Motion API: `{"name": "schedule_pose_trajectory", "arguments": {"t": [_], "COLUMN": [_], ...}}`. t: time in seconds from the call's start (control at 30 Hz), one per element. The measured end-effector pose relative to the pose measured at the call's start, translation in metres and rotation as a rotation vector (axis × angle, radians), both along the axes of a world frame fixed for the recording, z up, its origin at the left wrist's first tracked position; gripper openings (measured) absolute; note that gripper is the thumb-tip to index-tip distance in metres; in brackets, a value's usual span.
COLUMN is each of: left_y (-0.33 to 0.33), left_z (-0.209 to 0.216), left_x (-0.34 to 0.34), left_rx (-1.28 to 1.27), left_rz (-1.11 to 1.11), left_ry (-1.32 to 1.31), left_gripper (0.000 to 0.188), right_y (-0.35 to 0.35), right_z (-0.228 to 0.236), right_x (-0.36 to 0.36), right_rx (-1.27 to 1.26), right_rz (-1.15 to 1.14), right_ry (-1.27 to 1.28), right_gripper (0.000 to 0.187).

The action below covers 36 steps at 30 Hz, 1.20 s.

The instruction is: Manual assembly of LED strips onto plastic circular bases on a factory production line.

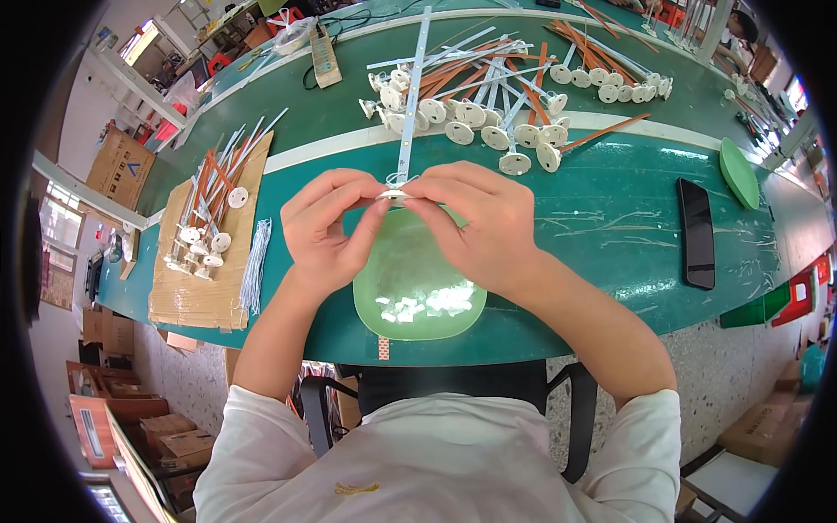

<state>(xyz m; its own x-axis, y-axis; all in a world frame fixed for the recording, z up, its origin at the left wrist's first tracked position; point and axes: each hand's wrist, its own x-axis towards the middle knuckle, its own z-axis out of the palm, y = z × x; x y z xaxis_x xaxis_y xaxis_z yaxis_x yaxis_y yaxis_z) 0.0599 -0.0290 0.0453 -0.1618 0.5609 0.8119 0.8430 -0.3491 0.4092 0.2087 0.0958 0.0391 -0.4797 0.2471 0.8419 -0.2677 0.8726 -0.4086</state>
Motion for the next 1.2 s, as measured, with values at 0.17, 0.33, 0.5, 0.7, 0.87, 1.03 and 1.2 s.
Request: {"name": "schedule_pose_trajectory", "arguments": {"t": [0.17,0.33,0.5,0.7,0.87,1.03,1.2], "left_y": [-0.001,0.001,0.001,-0.010,-0.008,-0.008,-0.006], "left_z": [-0.002,-0.002,-0.004,0.001,0.000,0.002,0.000], "left_x": [0.005,0.008,0.011,-0.003,-0.007,-0.014,-0.016], "left_rx": [0.038,0.125,0.132,-0.118,-0.456,-0.485,-0.365], "left_rz": [-0.023,-0.044,0.024,-0.178,-0.648,-0.710,-0.717], "left_ry": [-0.063,-0.071,-0.010,-0.344,-0.890,-0.955,-0.971], "left_gripper": [0.016,0.021,0.021,0.018,0.038,0.037,0.040], "right_y": [-0.008,-0.015,-0.011,-0.009,-0.001,0.007,-0.001], "right_z": [0.000,-0.001,0.000,-0.003,0.003,0.004,0.004], "right_x": [0.001,0.000,-0.001,0.001,0.003,0.000,0.000], "right_rx": [-0.053,-0.001,0.068,0.085,0.000,-0.076,-0.134], "right_rz": [-0.002,-0.040,-0.024,-0.012,0.070,0.204,0.009], "right_ry": [0.042,0.063,0.100,0.090,0.025,-0.022,0.028], "right_gripper": [0.020,0.019,0.019,0.019,0.018,0.019,0.017]}}
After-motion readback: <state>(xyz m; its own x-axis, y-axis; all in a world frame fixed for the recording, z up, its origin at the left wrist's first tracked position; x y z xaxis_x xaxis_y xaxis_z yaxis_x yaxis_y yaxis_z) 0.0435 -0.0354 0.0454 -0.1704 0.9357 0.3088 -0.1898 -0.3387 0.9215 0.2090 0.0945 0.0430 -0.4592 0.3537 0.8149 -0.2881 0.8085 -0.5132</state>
